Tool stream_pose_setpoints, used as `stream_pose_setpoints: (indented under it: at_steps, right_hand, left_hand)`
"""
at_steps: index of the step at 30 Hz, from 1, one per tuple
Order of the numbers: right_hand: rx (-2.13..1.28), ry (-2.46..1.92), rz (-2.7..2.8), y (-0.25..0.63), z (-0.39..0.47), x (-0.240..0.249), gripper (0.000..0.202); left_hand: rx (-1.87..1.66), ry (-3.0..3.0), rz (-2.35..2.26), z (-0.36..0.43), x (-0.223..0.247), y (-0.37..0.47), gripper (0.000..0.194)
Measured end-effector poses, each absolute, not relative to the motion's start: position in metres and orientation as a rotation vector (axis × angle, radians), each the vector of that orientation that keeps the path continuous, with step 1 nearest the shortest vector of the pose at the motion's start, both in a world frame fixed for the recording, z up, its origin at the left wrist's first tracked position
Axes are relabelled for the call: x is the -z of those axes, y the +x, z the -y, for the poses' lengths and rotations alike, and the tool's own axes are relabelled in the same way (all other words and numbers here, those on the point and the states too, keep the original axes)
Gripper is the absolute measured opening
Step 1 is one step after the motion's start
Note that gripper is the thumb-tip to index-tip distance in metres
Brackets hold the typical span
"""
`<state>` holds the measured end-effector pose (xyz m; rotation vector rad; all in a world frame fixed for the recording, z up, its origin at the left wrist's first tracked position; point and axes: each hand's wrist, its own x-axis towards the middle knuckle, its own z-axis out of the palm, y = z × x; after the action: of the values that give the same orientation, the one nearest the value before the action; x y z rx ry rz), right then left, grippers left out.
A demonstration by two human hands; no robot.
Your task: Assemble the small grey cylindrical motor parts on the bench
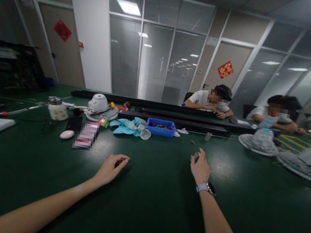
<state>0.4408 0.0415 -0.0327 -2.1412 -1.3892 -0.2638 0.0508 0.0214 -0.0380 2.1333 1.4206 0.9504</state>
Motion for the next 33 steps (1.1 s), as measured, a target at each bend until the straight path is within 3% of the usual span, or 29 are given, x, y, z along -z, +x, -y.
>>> stream_pose_setpoints:
  at_steps: [6, 14, 24, 33]
  right_hand:
    - [0.565, -1.849, 1.592, 0.381, -0.031, 0.025, 0.057]
    - [-0.412, -1.111, 2.534, 0.247, 0.029, 0.019, 0.054]
    - [-0.492, -1.250, 2.464, 0.253, 0.023, 0.020, 0.058]
    - [-0.330, -1.249, 2.237, 0.255, 0.017, 0.028, 0.029]
  left_hand:
    - [-1.032, 2.051, -1.444, -0.024, 0.041, 0.051, 0.039]
    - [-1.162, 1.985, -1.460, -0.026, 0.046, 0.052, 0.037]
    - [-1.153, 1.990, -1.429, -0.028, 0.048, 0.052, 0.034]
    - [-1.136, 1.996, -1.444, -0.027, 0.046, 0.052, 0.035]
